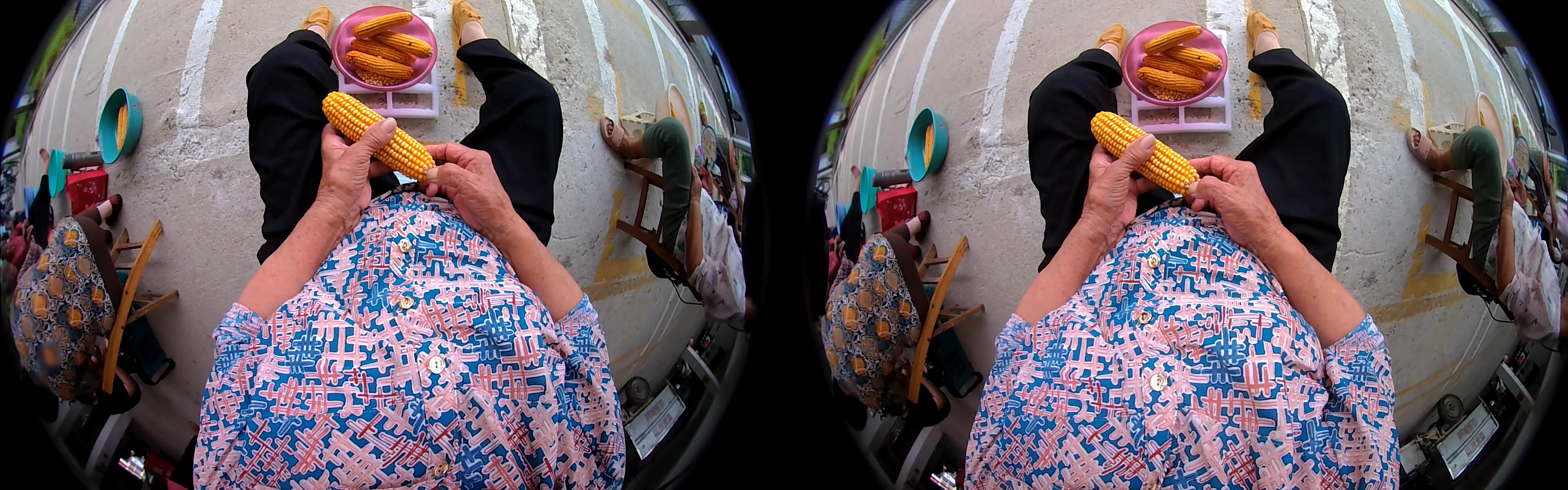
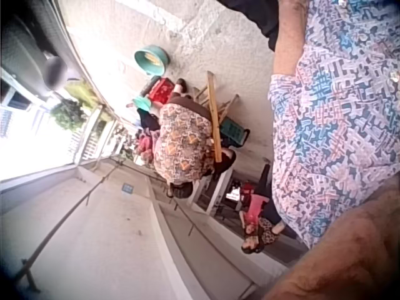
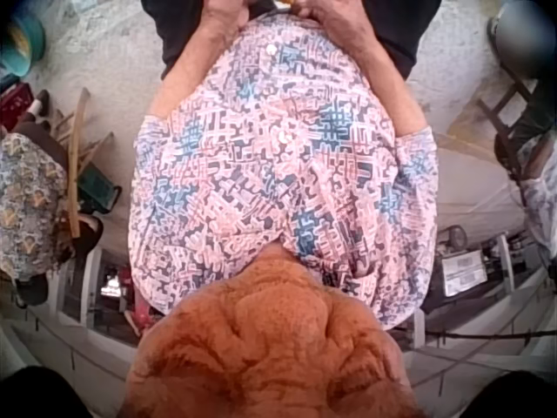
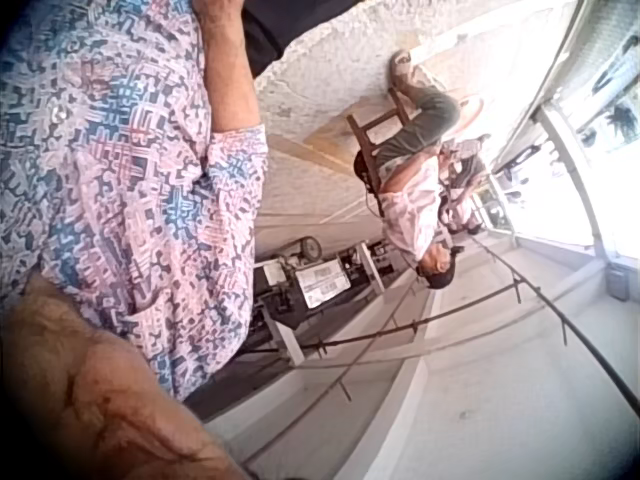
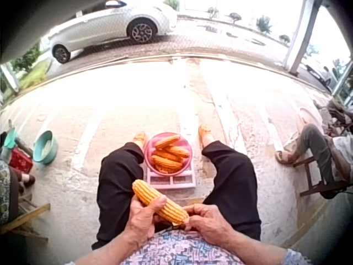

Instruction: The person removes individual kernels from an ear of corn by hand and places the kernels into a bowl.

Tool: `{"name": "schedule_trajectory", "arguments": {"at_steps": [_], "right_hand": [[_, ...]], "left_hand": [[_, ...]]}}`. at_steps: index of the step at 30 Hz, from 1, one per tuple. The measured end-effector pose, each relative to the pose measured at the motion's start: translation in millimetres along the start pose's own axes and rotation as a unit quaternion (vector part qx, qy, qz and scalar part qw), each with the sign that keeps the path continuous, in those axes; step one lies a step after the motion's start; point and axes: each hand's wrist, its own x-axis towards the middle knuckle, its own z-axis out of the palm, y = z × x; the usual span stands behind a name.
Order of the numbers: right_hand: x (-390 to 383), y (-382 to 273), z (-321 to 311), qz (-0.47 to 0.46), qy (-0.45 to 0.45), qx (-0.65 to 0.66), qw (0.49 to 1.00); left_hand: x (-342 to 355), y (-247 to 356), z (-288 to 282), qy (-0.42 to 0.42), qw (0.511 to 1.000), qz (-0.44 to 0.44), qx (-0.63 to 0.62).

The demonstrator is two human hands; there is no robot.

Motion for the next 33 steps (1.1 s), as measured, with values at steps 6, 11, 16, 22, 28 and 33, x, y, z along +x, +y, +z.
{"name": "schedule_trajectory", "arguments": {"at_steps": [6,11,16,22,28,33], "right_hand": [[0.5,1.2,-3.4,-0.023,-0.013,-0.050,0.998],[-5.2,-7.9,1.4,0.008,-0.012,0.042,0.999],[-8.2,-12.7,1.7,0.018,-0.028,0.070,0.997],[-6.6,-10.1,1.4,0.009,-0.032,0.035,0.999],[-7.1,-10.7,4.7,0.007,-0.018,0.000,1.000],[-7.6,-10.9,6.8,0.008,-0.003,-0.034,0.999]], "left_hand": [[1.5,-1.6,-1.2,0.000,1.000,-0.005,-0.006],[2.7,0.1,-3.4,-0.006,1.000,-0.021,-0.019],[4.2,0.6,-3.8,-0.007,0.999,-0.032,-0.030],[4.3,0.6,-3.5,0.000,0.999,-0.030,-0.027],[3.0,1.9,-3.5,-0.016,0.999,-0.030,-0.017],[-0.3,4.1,-0.2,-0.014,0.999,-0.028,-0.011]]}}
